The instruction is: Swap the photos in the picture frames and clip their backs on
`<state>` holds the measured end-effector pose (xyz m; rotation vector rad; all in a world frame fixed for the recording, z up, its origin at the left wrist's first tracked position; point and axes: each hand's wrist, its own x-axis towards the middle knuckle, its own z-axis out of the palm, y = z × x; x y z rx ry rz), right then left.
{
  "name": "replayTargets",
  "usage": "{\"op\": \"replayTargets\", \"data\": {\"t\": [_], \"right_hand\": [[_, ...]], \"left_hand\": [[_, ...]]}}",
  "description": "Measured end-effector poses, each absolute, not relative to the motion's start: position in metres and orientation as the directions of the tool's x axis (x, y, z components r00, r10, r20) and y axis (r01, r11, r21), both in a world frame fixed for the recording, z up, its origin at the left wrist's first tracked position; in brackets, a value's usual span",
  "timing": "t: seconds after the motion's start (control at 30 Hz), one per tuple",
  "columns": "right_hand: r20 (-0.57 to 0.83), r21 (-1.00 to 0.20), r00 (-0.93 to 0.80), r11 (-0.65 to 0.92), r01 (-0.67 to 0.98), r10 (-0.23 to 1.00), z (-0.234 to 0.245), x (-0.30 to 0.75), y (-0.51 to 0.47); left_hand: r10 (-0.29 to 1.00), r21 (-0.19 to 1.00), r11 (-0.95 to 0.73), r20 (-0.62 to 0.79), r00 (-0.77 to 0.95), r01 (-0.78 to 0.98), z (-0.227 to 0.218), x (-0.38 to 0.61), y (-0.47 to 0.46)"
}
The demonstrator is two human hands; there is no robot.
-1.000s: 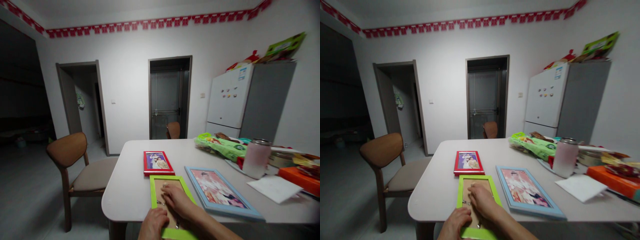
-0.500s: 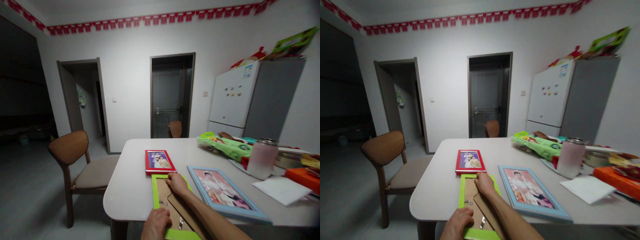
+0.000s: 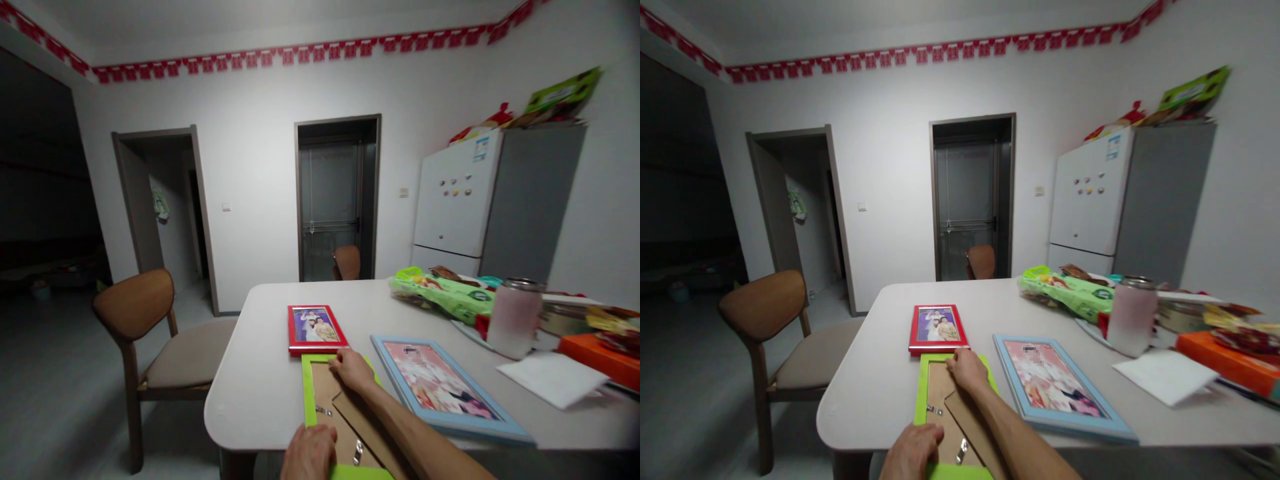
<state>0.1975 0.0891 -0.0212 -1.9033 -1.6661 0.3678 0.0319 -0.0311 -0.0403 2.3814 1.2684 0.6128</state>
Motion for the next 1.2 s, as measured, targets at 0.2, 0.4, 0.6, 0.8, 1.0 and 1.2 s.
{"op": "replayTargets", "data": {"t": [0.2,0.4,0.6,0.8,1.0,1.2], "right_hand": [[0.211,-0.732,0.085,0.100,0.674,0.974,-0.015,0.228,0.055],[0.133,-0.948,0.242,0.051,0.315,0.961,-0.011,0.260,0.007],[-0.119,-0.970,0.205,-0.070,-0.231,0.972,-0.008,0.218,-0.031],[-0.122,-0.835,0.126,-0.034,-0.549,0.984,-0.010,0.168,-0.038],[-0.031,-0.987,0.344,0.026,-0.161,0.938,0.007,0.213,-0.016],[0.050,-0.925,0.332,-0.082,0.372,0.942,0.001,0.255,-0.001]], "left_hand": [[0.734,0.385,-0.668,0.201,0.649,0.636,-0.046,0.062,-0.034],[0.744,0.515,-0.638,0.219,0.631,0.573,-0.039,0.068,-0.042],[0.845,0.860,-0.507,0.482,0.232,0.059,0.010,0.065,-0.057],[0.948,0.833,-0.282,0.319,-0.002,-0.477,0.019,0.078,-0.059],[0.966,0.867,-0.206,0.254,0.046,-0.453,0.028,0.040,-0.041],[0.955,0.944,0.002,0.096,0.282,-0.329,-0.027,0.032,-0.028]]}}
